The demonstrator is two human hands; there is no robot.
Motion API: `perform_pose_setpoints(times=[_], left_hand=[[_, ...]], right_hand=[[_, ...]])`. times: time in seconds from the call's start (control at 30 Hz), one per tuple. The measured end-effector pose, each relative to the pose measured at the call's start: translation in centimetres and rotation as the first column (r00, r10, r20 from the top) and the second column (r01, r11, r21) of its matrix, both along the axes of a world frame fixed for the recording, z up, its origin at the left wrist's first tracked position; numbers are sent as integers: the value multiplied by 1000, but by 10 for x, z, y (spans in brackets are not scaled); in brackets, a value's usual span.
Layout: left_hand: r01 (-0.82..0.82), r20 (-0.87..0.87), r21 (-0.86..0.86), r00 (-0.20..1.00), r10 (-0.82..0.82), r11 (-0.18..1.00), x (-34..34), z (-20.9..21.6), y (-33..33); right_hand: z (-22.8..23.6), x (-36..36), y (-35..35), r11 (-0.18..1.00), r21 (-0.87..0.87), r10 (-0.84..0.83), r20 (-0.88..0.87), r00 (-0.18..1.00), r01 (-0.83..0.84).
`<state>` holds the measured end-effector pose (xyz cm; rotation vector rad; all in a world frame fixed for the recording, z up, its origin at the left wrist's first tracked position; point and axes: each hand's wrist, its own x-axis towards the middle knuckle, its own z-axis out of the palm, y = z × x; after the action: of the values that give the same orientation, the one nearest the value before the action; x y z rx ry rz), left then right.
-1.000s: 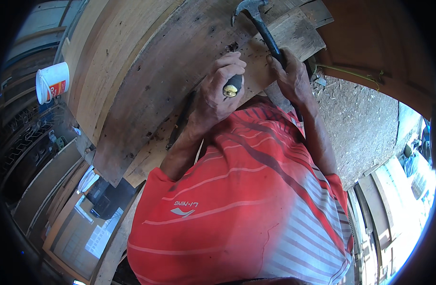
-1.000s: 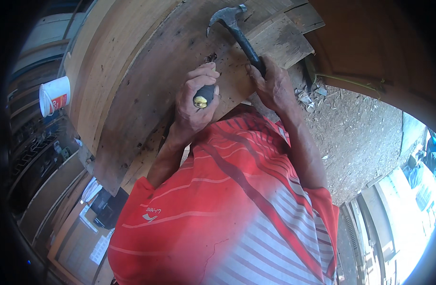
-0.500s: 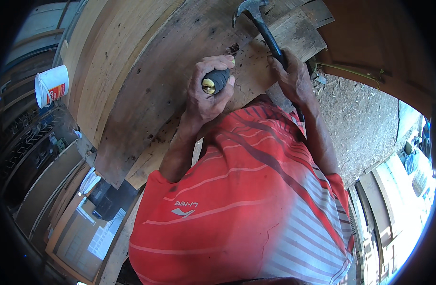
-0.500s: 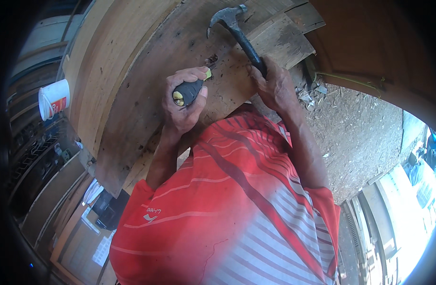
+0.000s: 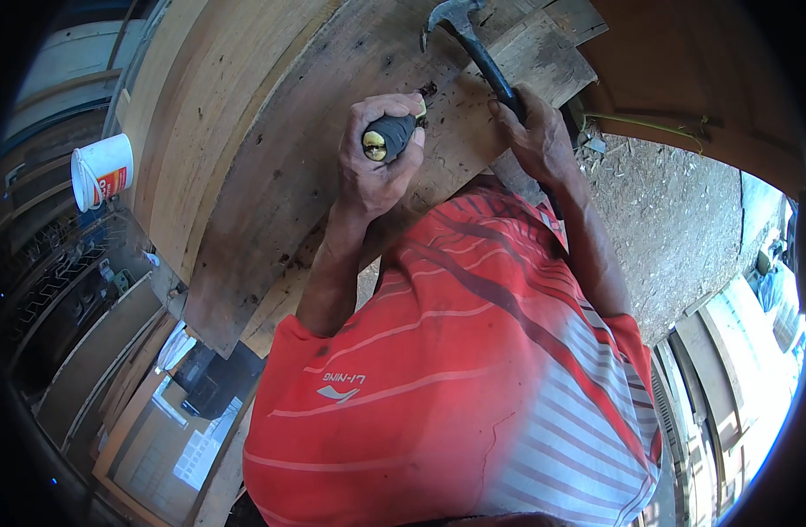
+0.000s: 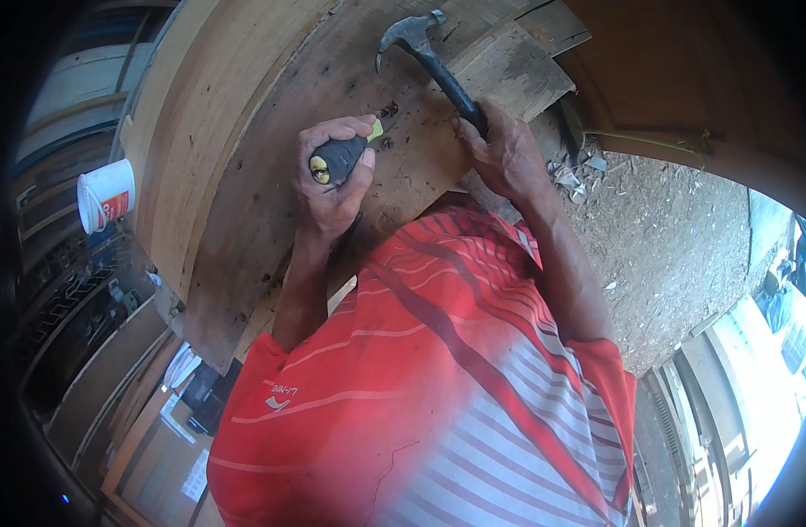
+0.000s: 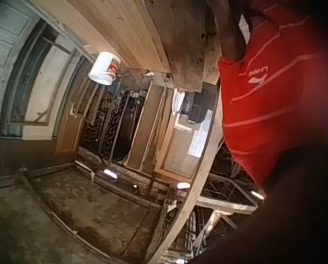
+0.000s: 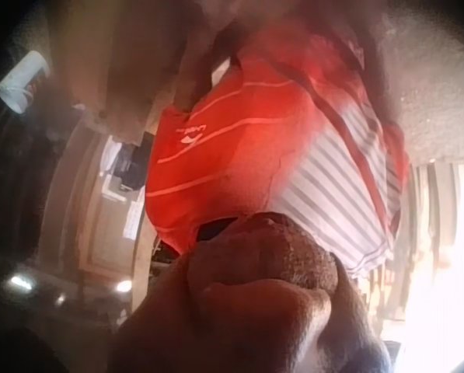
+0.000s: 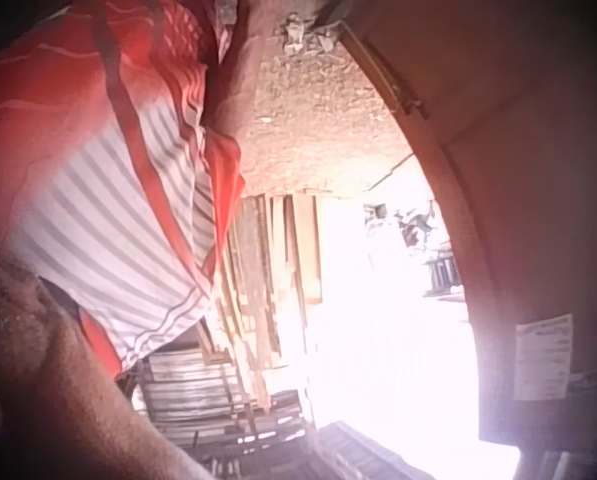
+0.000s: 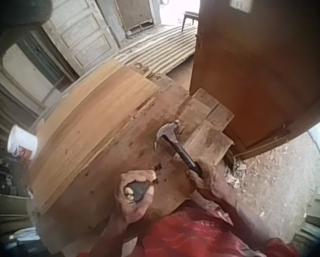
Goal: The person positions wooden boards on a table, then extracts embedded nails from a board using a screwdriver, a hammer, and pliers.
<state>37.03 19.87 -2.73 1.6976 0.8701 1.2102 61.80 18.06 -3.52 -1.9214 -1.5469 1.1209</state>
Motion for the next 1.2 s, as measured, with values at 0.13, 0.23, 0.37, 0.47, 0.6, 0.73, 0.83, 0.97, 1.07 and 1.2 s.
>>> perform_pose_setpoints(times=[0.13, 0.23, 0.37, 0.47, 0.6, 0.73, 0.83, 0.97, 1.07, 1.2], left_hand=[[-50, -130, -42, 991, 44, 998, 2, 6, 6], [-85, -102, -89, 992, 76, 992, 4, 6, 5], [-59, -210, -157, 977, 24, 986, -4, -13, 8], [-88, -255, -45, 964, 73, 995, 15, -1, 14], [0, -209, 64, 978, 13, 998, 12, -12, 21], [-104, -88, -152, 992, 91, 983, 17, -7, 13], [-91, -178, -46, 981, 82, 995, 12, -9, 16], [-29, -98, -132, 995, 17, 991, 12, -14, 15], [-58, -122, -101, 991, 46, 993, 6, -6, 17], [30, -27, -236, 999, -38, 971, -3, -13, 30]], right_hand=[[2, -1, -4, 998, 69, 1, -41, 999, 2], [37, -7, -22, 991, 123, 52, -51, 997, -45], [84, -7, -50, 908, 359, 247, -37, 968, -218], [81, 1, -60, 800, 429, 353, 228, 907, -419], [103, 0, -62, 870, 271, 352, 245, 904, -412], [131, -6, -63, 857, 328, 383, 106, 917, -396], [125, -3, -62, 747, 494, 419, 169, 892, -445], [99, -1, -58, 871, 203, 391, 265, 881, -448], [105, -7, -54, 902, 257, 346, 49, 937, -346], [101, -5, -41, 947, 246, 207, 22, 978, -206]])
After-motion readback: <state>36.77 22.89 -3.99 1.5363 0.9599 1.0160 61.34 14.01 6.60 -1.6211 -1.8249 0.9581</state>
